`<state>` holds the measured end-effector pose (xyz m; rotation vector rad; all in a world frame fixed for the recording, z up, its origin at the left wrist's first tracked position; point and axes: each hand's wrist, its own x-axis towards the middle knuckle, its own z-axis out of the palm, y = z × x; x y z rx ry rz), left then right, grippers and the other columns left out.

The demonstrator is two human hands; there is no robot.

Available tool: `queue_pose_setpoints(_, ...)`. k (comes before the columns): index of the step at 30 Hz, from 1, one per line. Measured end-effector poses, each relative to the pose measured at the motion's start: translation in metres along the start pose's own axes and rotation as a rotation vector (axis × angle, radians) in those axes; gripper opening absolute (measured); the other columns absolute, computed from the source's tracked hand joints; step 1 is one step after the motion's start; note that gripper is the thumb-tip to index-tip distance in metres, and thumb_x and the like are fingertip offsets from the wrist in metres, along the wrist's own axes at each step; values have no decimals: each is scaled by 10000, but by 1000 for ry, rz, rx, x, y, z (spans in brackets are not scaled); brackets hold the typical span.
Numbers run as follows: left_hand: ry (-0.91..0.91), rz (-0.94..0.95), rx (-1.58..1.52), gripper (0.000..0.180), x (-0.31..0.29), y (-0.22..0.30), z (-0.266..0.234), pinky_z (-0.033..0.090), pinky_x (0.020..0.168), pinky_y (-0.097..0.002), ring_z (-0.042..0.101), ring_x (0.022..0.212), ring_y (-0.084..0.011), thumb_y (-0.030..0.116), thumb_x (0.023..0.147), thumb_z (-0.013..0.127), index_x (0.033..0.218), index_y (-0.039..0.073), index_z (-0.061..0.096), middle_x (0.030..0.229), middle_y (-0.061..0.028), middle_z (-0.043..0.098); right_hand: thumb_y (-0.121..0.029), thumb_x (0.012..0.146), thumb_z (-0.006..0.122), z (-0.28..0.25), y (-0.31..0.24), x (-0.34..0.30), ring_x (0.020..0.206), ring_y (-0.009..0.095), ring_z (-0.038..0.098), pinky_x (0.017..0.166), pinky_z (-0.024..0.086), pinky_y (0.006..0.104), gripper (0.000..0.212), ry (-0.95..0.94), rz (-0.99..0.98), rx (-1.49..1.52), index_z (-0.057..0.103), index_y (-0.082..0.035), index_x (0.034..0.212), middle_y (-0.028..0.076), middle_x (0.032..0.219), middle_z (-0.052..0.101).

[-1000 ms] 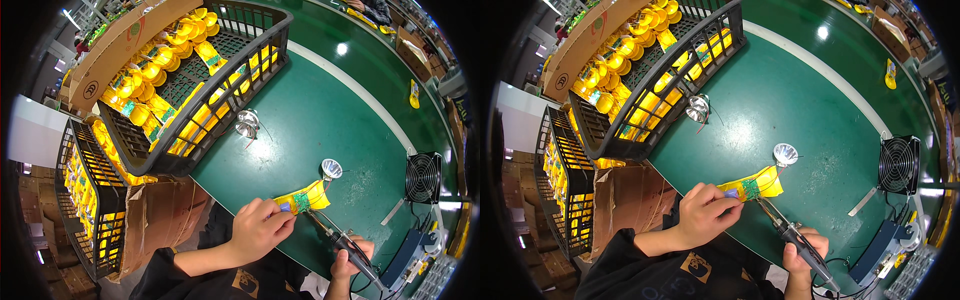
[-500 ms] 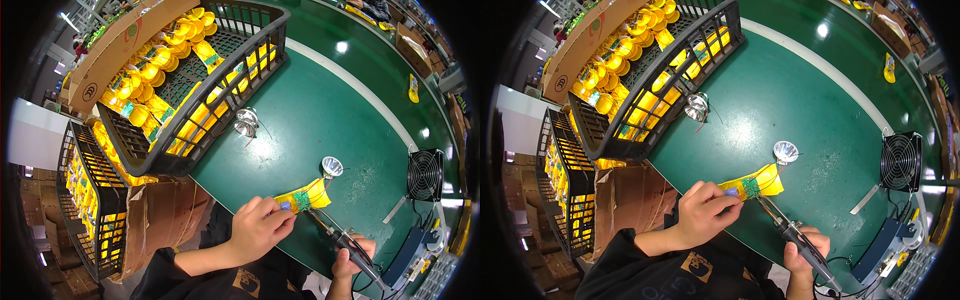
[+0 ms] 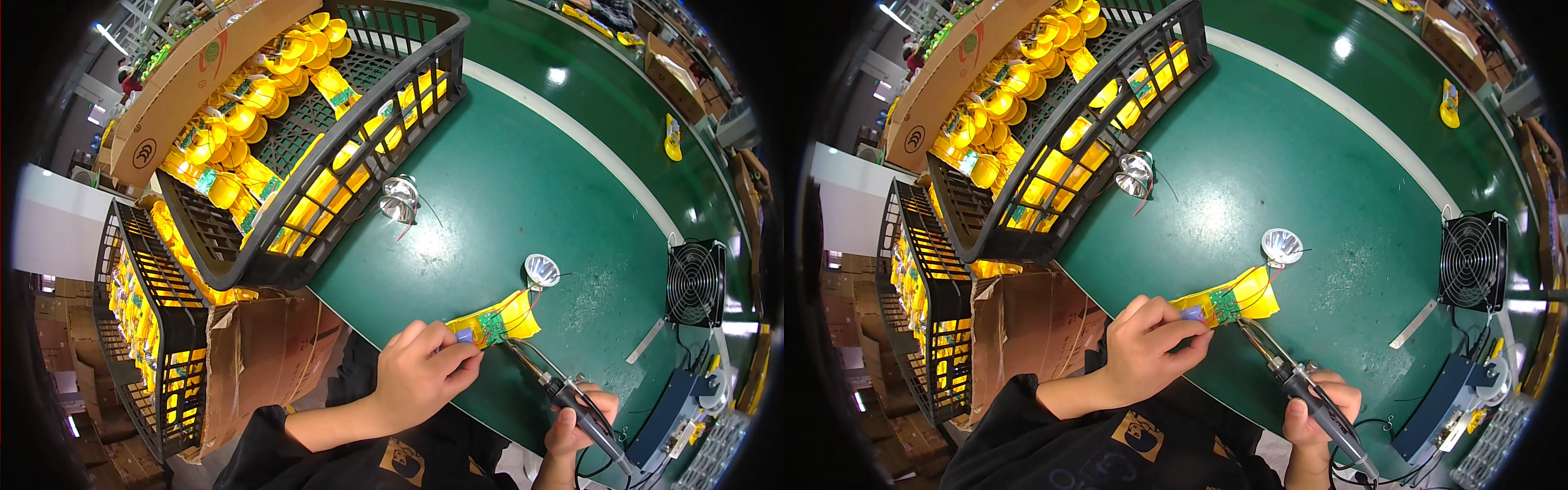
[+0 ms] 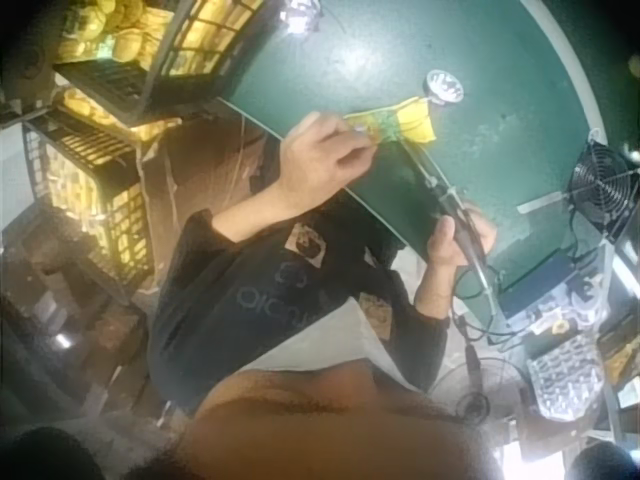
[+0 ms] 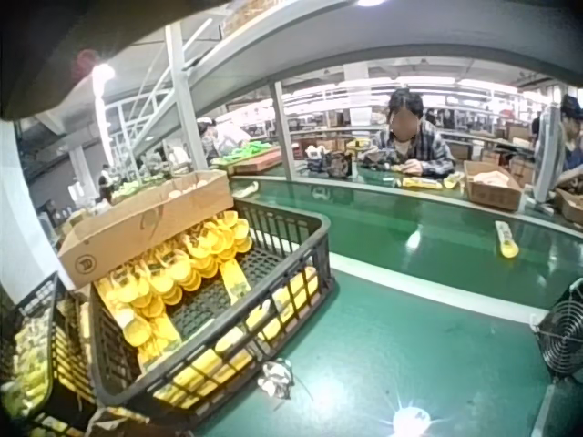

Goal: The person solders wires and electrical components to the circuit boards inside flashlight bodies using a soldering iron and places assembled flashlights onto a conveyor belt.

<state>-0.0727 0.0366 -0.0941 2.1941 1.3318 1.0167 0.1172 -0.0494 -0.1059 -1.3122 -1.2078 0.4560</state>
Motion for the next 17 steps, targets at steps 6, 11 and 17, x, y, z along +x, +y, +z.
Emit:
queue_pose_setpoints(6, 10, 21, -22, 173, -2, 1, -1, 328, 429, -243, 404, 506, -132, 60, 539, 732, 677, 105, 639, 585, 18, 446, -306, 765, 605, 0, -3, 5, 483, 95, 437, 479, 344, 196, 361, 77, -17, 26, 384, -26, 826, 54, 573, 463)
queue_pose_setpoints(11, -37, 49, 4, 178, -3, -2, -1, 334, 457, -249, 412, 523, -138, 71, 542, 737, 691, 111, 647, 591, 19, 438, -343, 746, 621, -4, -4, 9, 471, 93, 431, 486, 343, 202, 392, 193, 7, 32, 384, -36, 799, 37, 546, 450)
queue_pose_setpoints(17, -46, -6, 56, 320, 4, 4, -12, 379, 584, -296, 469, 675, -182, 206, 532, 768, 821, 157, 641, 724, -9, 490, -317, 751, 629, -22, 2, 15, 472, 119, 489, 441, 416, 225, 411, 318, -50, 134, 373, -10, 844, 100, 622, 487)
